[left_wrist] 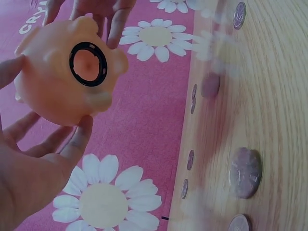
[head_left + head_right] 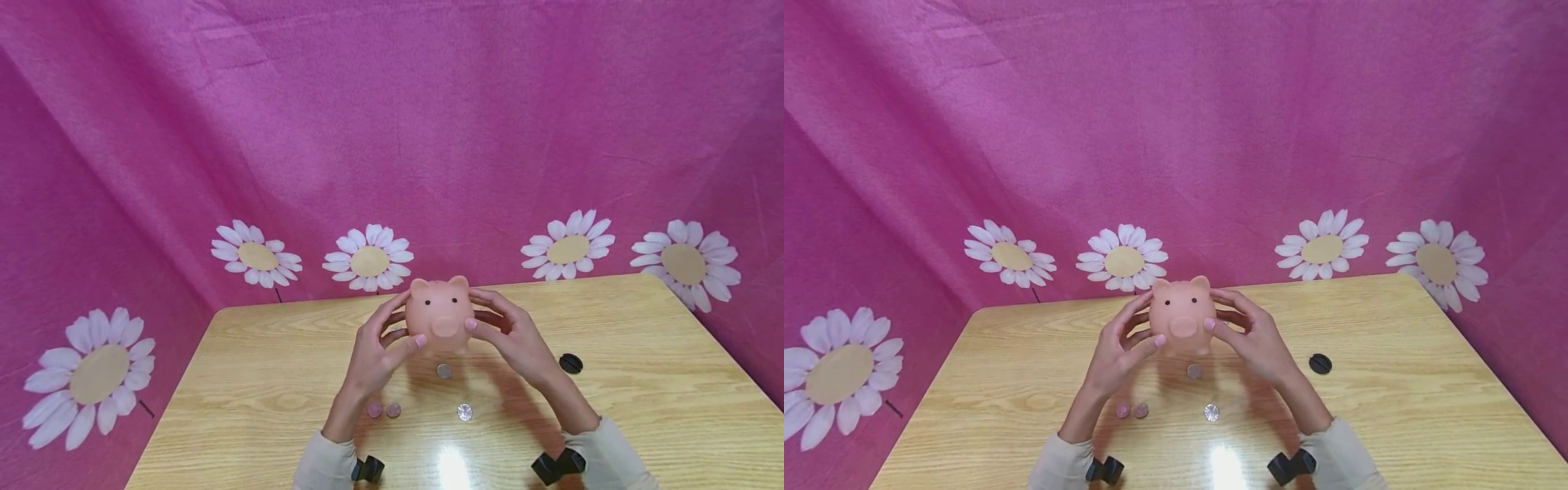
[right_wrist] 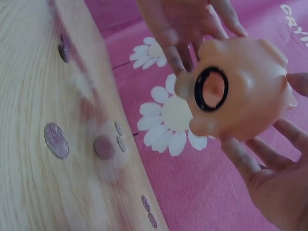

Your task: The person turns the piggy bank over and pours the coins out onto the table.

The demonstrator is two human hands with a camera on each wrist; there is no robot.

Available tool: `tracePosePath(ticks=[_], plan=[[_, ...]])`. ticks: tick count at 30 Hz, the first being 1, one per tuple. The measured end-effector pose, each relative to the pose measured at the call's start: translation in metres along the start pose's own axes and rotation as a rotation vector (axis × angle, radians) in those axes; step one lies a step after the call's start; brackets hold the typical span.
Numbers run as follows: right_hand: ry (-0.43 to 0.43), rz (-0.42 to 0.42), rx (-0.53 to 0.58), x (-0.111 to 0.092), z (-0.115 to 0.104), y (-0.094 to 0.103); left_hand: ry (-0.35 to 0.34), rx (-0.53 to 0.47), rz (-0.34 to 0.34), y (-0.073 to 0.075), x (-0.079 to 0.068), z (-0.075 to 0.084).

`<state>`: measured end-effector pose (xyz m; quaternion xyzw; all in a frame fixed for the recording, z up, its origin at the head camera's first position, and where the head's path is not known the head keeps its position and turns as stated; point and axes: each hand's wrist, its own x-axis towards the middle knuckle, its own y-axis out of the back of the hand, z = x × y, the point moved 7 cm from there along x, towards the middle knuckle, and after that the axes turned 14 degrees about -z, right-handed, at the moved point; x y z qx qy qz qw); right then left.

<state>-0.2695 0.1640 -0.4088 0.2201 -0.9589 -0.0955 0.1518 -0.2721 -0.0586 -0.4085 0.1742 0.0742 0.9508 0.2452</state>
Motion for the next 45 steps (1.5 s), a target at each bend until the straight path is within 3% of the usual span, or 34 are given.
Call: tracePosePath(ticks=[3,9,16,20,27,37,45], plan=[[-0.009,-0.038,0.004,0.000,0.001,0.000,0.039,-0.015,0.035,0.002,0.000,-0.004],[-0.065,-0.051,0.024,0.001,0.008,-0.001,0.143,0.049,0.078,0.003,-0.001,-0.012],[-0.210,-0.046,0.015,-0.002,0.018,-0.004,0.252,-0.002,0.059,-0.001,-0.001,-0.022],[-0.249,-0.063,0.032,-0.003,0.021,-0.005,0.287,0.006,0.046,-0.003,-0.001,-0.025],[-0.242,-0.069,-0.002,-0.003,0.019,-0.004,0.291,0.011,0.041,-0.003,0.000,-0.026],[-0.155,-0.073,0.037,-0.003,0.011,-0.004,0.213,0.016,0.058,-0.002,-0.001,-0.017],[-0.133,-0.082,0.057,-0.003,0.006,-0.005,0.139,0.064,0.084,0.001,-0.001,-0.011]])
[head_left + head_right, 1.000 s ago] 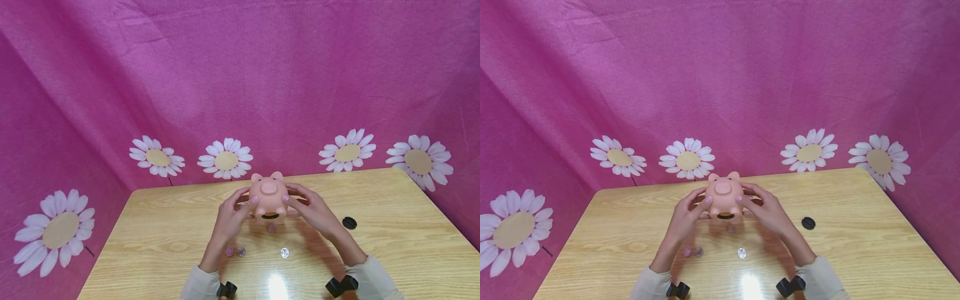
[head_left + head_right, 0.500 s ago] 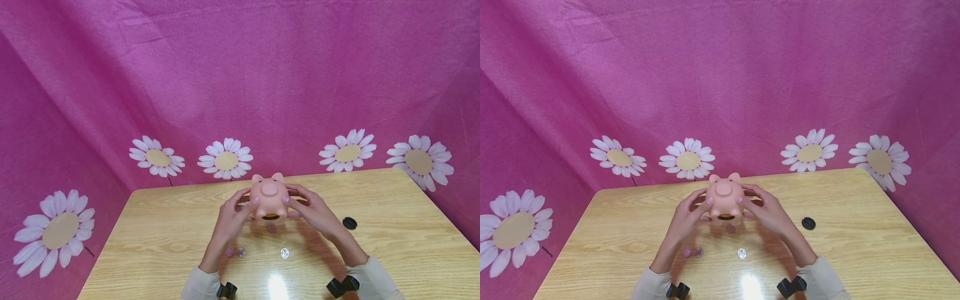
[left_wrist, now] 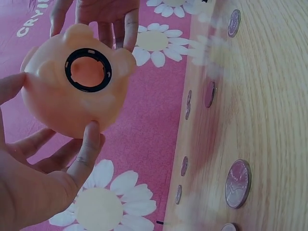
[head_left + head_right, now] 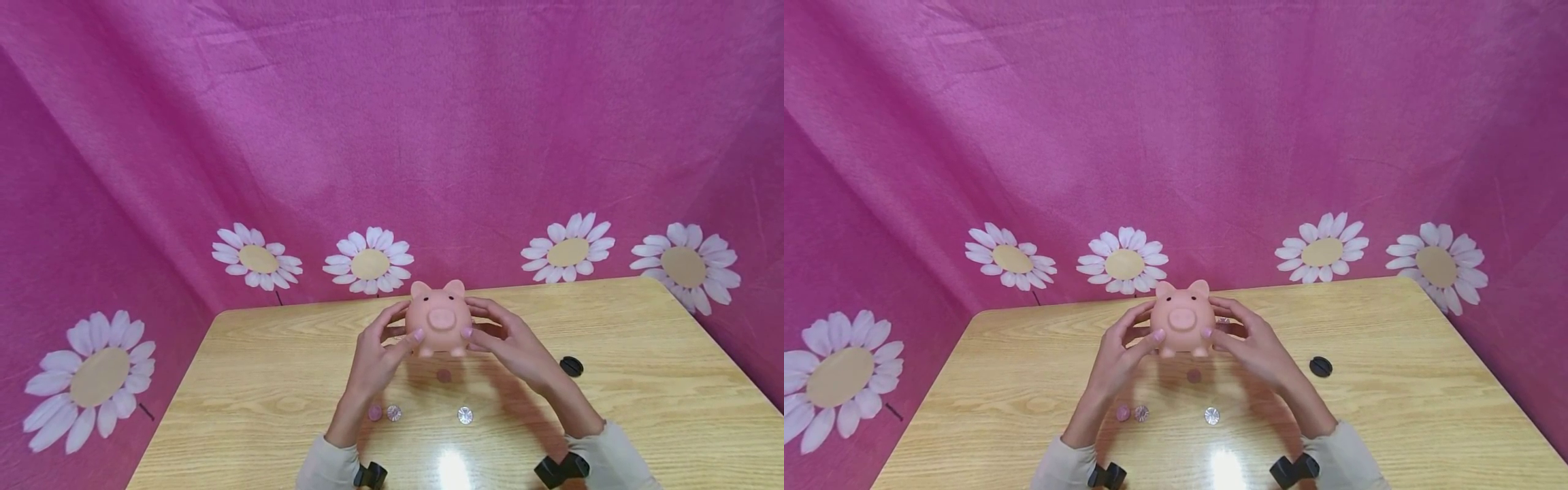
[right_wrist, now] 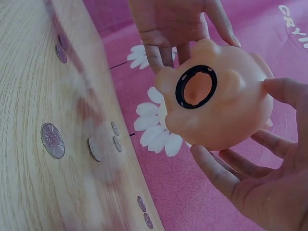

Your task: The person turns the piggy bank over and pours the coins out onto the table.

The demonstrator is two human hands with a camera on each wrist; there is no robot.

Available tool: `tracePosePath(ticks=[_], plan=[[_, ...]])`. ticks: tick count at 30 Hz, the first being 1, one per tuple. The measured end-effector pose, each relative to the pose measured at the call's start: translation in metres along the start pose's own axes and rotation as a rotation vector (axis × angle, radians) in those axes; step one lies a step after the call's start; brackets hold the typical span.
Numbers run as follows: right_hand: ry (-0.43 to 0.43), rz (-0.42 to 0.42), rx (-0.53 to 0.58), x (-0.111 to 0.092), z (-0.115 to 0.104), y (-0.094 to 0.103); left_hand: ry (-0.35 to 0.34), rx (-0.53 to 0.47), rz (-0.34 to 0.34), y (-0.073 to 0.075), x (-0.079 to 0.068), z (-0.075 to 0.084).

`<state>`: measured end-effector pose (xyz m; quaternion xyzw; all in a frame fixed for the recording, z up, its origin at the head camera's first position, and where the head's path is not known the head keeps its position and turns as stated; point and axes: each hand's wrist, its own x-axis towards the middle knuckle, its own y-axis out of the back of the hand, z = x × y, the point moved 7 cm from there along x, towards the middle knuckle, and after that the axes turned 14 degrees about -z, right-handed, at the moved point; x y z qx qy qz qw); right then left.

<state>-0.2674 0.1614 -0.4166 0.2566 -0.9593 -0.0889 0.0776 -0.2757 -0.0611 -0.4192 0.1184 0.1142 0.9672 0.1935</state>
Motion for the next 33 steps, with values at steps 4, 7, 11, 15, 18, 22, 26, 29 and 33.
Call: tracePosePath(ticks=[4,7,11,15,18,22,26,29,33], plan=[[0.054,0.022,-0.035,-0.001,-0.006,0.001,-0.067,-0.033,-0.013,0.000,-0.001,0.004],[0.125,0.043,-0.055,-0.003,-0.012,0.002,-0.152,-0.056,-0.035,0.000,-0.001,0.010],[0.191,0.041,-0.023,-0.005,-0.016,0.002,-0.221,-0.061,-0.067,-0.001,-0.002,0.014],[0.150,0.061,-0.035,-0.004,-0.011,0.003,-0.180,-0.082,-0.091,-0.004,-0.002,0.011],[0.097,0.069,-0.077,-0.003,-0.005,0.002,-0.132,-0.084,-0.091,-0.006,-0.002,0.006],[0.041,0.050,-0.094,-0.001,0.004,0.001,-0.052,-0.047,-0.077,-0.008,-0.001,-0.004],[0.050,0.060,-0.092,0.000,0.006,0.002,-0.027,-0.029,-0.063,-0.008,-0.001,-0.009],[0.236,0.070,-0.093,-0.003,-0.011,0.002,-0.195,-0.079,-0.042,-0.005,-0.002,0.006],[0.492,0.048,-0.080,-0.010,-0.032,0.004,-0.449,-0.113,-0.064,-0.001,-0.006,0.029]])
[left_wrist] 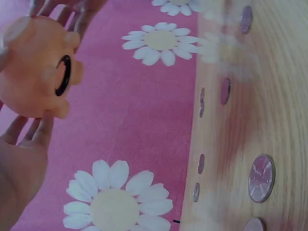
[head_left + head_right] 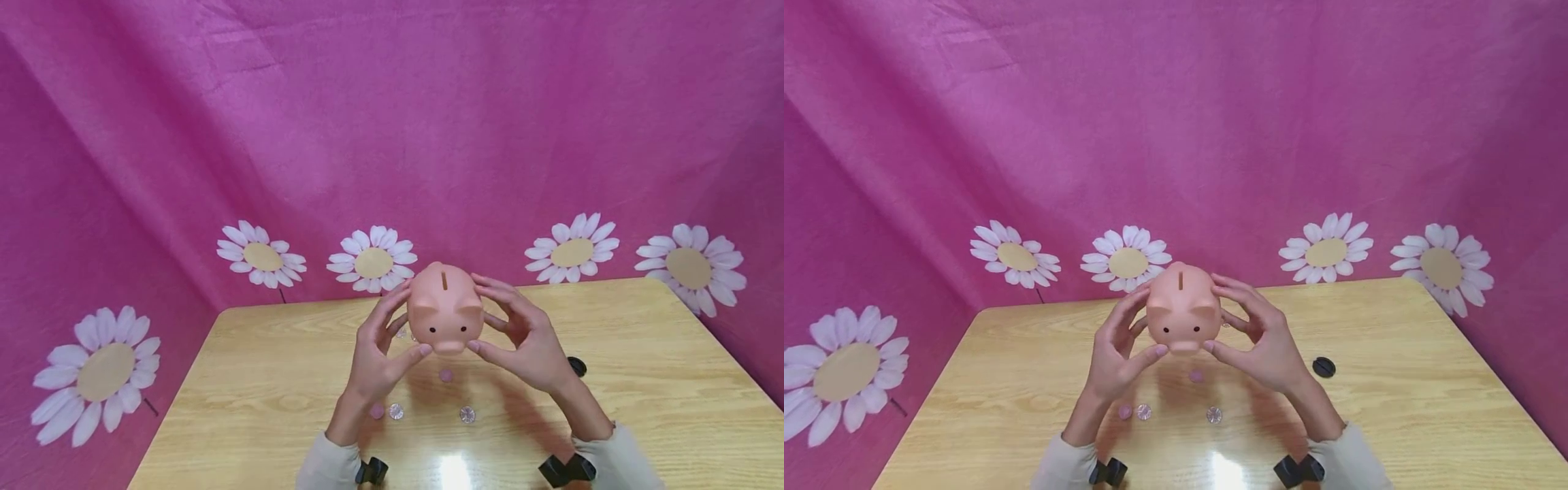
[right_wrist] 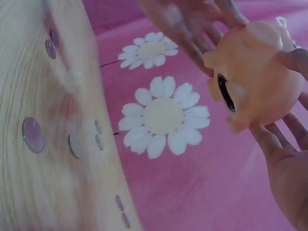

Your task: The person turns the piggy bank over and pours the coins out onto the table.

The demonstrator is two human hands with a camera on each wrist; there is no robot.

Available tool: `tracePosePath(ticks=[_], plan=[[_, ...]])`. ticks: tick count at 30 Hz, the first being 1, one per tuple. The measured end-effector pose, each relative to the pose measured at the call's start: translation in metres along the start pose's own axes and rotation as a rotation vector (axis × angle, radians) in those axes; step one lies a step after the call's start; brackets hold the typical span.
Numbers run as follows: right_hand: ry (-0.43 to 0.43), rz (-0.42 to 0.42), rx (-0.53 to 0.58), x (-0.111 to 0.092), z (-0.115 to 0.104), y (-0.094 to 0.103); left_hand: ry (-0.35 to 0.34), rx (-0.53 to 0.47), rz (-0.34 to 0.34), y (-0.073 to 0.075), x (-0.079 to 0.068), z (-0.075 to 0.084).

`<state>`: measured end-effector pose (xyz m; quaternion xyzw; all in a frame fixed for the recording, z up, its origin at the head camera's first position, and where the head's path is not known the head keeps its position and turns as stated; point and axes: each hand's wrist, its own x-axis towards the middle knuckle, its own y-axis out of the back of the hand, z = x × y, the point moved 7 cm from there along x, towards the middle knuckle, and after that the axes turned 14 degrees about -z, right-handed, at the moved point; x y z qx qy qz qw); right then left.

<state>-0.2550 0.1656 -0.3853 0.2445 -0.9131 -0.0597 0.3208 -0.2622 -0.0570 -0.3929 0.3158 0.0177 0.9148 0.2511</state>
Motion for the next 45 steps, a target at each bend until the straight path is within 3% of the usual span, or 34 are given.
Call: tracePosePath(ticks=[2,6,8,14,20,27,31,37,45], plan=[[0.010,-0.006,0.020,0.000,0.003,0.001,0.006,-0.008,-0.013,0.000,0.001,-0.002],[-0.068,-0.008,0.052,-0.004,0.021,0.001,0.136,-0.036,-0.010,-0.001,-0.002,-0.019],[-0.083,-0.006,0.049,-0.006,0.025,0.002,0.167,-0.045,-0.008,-0.001,-0.004,-0.023],[-0.122,0.001,0.031,-0.006,0.029,0.003,0.183,-0.022,-0.009,-0.001,-0.003,-0.024],[-0.246,0.025,0.011,-0.006,0.031,0.000,0.214,0.028,-0.003,0.001,-0.003,-0.024],[-0.393,0.066,-0.056,-0.007,0.031,0.001,0.256,0.017,-0.040,0.000,-0.004,-0.024],[-0.417,0.044,-0.051,-0.007,0.031,0.000,0.314,0.015,-0.024,0.000,-0.005,-0.027],[-0.412,-0.020,0.023,-0.007,0.036,-0.004,0.419,0.112,0.032,0.003,-0.008,-0.032],[-0.582,-0.032,0.059,-0.015,0.049,-0.008,0.565,0.051,0.030,0.001,-0.014,-0.047]])
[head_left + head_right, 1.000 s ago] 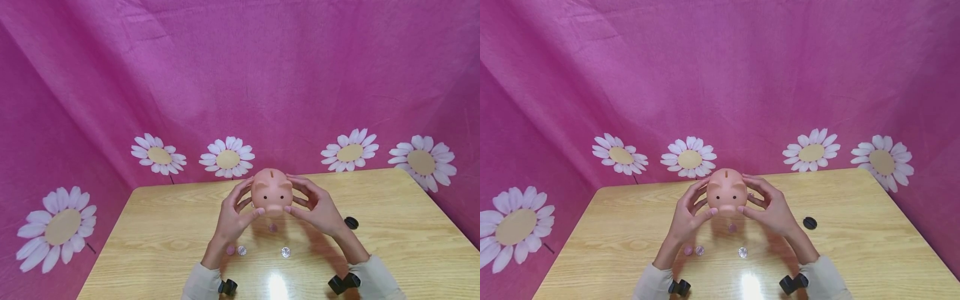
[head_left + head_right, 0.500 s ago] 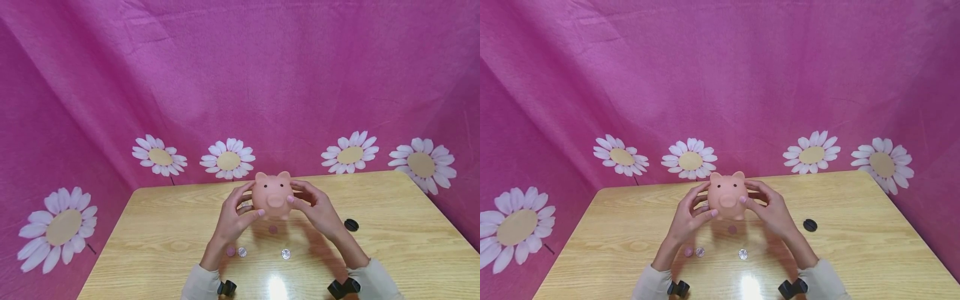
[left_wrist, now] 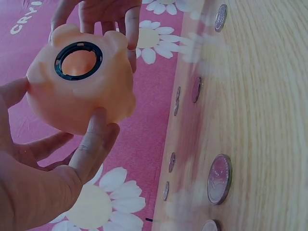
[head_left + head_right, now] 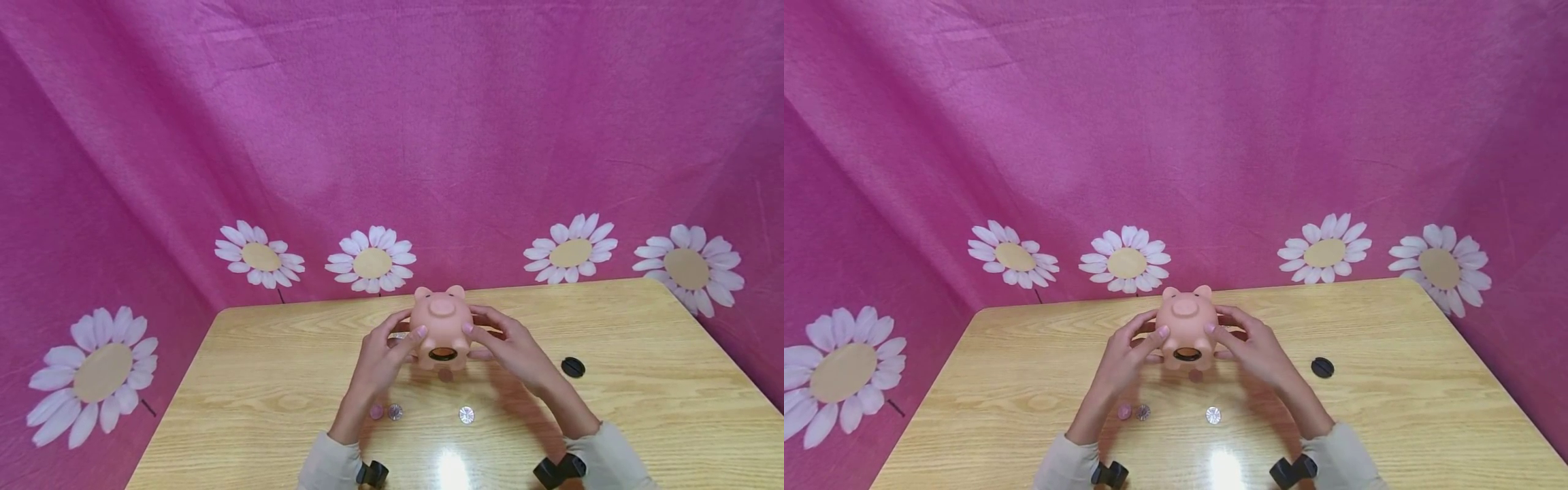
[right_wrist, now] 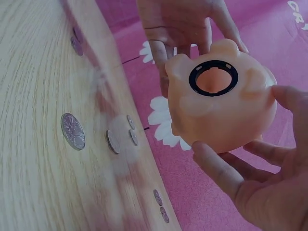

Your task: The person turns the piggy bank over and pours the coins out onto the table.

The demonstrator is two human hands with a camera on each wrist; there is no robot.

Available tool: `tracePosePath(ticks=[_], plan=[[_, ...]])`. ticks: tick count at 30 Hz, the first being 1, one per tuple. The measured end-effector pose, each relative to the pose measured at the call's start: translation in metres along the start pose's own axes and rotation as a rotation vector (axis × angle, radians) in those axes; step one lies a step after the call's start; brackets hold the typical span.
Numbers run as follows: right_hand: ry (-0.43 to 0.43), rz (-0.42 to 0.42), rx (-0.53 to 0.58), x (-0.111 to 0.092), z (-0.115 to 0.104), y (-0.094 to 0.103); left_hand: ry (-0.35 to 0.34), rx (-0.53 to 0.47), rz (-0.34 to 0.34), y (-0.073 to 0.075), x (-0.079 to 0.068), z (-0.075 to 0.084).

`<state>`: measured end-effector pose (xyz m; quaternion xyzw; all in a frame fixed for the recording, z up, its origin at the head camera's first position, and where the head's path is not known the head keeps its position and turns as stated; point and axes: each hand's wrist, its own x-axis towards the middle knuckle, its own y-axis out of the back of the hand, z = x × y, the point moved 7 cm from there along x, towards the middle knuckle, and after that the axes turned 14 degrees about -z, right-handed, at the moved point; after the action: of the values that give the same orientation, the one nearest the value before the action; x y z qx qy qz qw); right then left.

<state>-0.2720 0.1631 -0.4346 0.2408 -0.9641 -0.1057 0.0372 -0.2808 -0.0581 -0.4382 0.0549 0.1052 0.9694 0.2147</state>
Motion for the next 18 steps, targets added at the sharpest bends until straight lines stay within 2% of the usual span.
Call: tracePosePath(ticks=[4,9,15,18], plan=[[-0.004,-0.006,0.013,0.000,0.000,0.000,0.007,0.002,-0.005,0.000,0.000,0.000],[0.035,-0.012,0.020,-0.002,-0.005,0.001,-0.014,-0.004,-0.011,0.000,-0.001,0.003],[0.124,0.014,-0.057,-0.005,-0.017,0.005,-0.090,0.060,-0.019,0.001,-0.001,0.009],[0.191,0.035,-0.065,-0.006,-0.023,0.007,-0.143,0.032,-0.032,0.000,-0.001,0.014]])
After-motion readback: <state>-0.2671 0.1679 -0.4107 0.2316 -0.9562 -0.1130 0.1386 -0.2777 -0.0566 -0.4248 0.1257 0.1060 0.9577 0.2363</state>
